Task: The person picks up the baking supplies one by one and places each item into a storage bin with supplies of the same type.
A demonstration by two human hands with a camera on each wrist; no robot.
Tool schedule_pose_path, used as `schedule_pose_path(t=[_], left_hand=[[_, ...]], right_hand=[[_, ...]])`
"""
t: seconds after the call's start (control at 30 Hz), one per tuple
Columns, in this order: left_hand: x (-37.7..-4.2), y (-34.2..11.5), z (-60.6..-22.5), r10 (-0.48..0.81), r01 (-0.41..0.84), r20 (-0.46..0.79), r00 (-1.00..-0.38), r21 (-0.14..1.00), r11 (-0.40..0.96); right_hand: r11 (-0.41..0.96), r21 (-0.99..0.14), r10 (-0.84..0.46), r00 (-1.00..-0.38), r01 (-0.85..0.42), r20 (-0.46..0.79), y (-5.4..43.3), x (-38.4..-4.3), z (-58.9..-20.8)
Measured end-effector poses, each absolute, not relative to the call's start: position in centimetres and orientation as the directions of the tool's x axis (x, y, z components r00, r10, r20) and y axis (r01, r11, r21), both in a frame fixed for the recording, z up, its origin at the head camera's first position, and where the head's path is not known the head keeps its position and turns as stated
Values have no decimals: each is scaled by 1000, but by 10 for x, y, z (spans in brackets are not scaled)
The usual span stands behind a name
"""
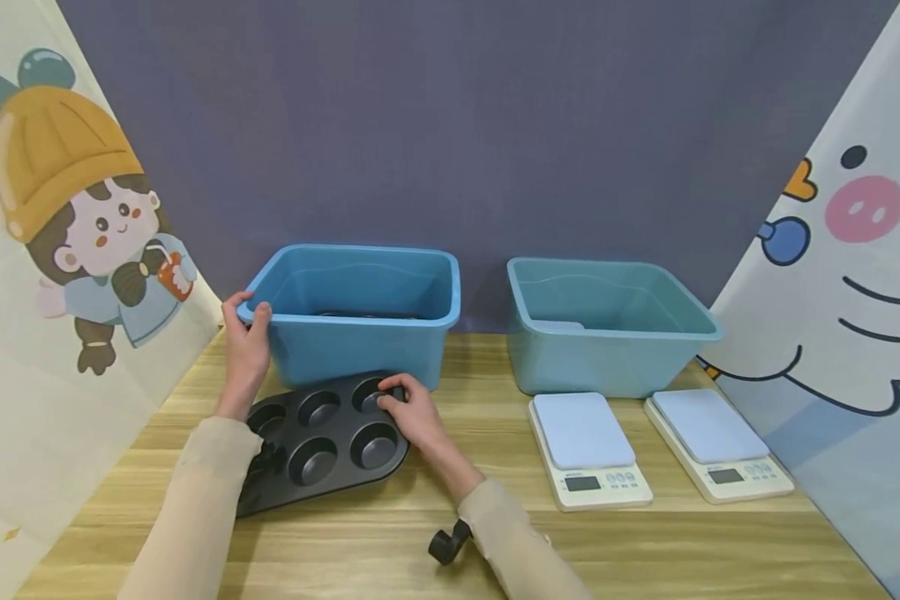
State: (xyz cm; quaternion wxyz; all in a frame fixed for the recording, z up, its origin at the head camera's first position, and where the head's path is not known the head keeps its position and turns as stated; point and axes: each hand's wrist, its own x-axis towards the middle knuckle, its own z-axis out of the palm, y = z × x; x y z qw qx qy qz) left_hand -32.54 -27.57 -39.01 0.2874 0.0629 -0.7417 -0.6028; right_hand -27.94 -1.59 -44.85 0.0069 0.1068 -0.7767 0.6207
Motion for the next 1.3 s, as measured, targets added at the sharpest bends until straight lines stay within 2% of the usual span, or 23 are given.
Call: schedule_pose_path(t=[0.23, 0.43, 0.67, 0.87, 1.03, 1.3], left_hand=[[-324, -274, -392, -426, 262, 359, -830, 927, 269], [-324, -276, -391, -420, 262, 358, -834, 927, 268], [-316, -273, -377, -399, 273, 349, -848, 933, 236], [-327, -282, -388, -402, 253, 334, -853, 937, 242], [-326, -279, -389, -406, 272, 357, -841, 928, 253], [-325, -279, -389, -414, 273, 371, -832, 921, 277]], right_hand=[[107, -984, -125, -984, -144, 130, -6, -277, -443], [-27, -991, -99, -987, -127, 129, 2, -272, -419], [-72, -990, -95, -987, -120, 127, 13, -259, -393], [-75, -991, -97, -988, -110, 117, 23, -257, -385], [-71, -987, -76, -986, -146, 152, 30, -258, -388], [1, -948, -51, -946, -319, 319, 40, -251, -374]])
